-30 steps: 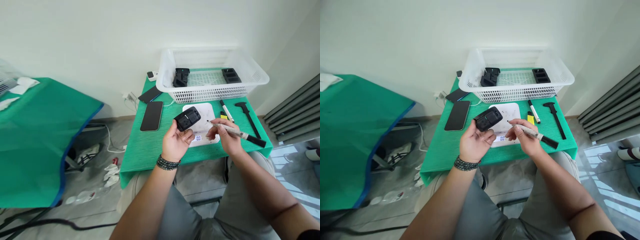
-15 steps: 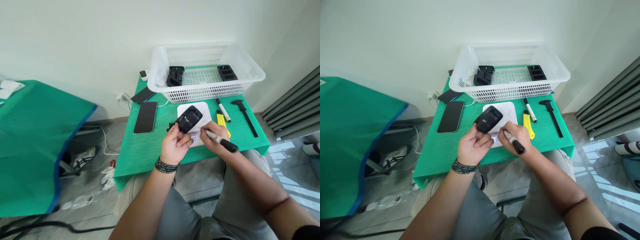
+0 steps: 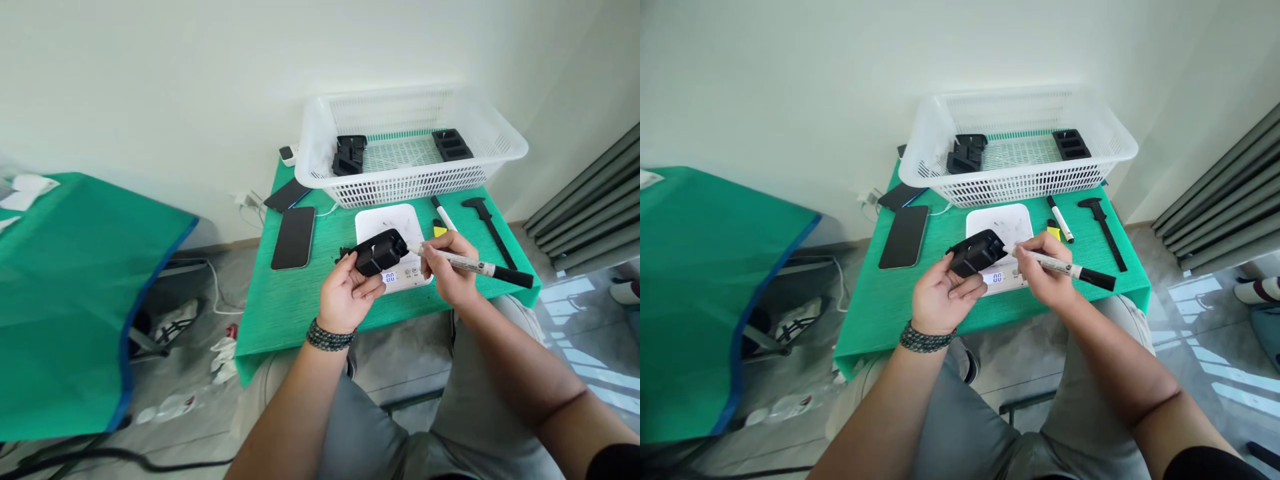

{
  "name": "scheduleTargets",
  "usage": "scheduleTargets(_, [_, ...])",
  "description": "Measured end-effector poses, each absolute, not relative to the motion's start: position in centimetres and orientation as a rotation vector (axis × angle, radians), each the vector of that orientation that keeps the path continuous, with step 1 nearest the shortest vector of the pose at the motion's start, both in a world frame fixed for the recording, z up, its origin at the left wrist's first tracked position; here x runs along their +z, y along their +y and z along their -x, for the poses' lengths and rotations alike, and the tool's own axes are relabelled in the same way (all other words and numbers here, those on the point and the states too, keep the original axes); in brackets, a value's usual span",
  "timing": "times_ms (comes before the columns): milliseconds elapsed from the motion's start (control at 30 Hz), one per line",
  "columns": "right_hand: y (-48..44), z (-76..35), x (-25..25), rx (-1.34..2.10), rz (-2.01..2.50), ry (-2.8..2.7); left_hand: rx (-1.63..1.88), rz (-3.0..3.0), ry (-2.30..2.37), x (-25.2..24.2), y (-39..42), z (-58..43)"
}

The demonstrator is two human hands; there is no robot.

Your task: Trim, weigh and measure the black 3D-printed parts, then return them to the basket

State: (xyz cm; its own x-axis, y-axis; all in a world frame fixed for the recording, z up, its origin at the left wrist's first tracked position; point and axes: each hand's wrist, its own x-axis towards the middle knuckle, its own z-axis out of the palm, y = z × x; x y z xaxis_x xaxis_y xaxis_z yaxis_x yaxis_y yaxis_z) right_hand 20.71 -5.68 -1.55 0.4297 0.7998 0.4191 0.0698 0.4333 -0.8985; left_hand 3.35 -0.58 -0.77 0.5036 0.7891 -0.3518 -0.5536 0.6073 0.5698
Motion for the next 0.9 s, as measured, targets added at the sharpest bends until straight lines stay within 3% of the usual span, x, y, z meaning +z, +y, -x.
scheduleTargets(367, [-4.8, -21.5, -1.1, 0.924, 0.950, -0.861, 0.804, -0.437, 0.613, -1.4, -0.7, -2.9])
scheduleTargets(900, [-5.9, -22.1, -1.4, 0.779, 1.043, -1.119, 0.910, -0.613, 0.597, -1.5, -1.4, -2.9])
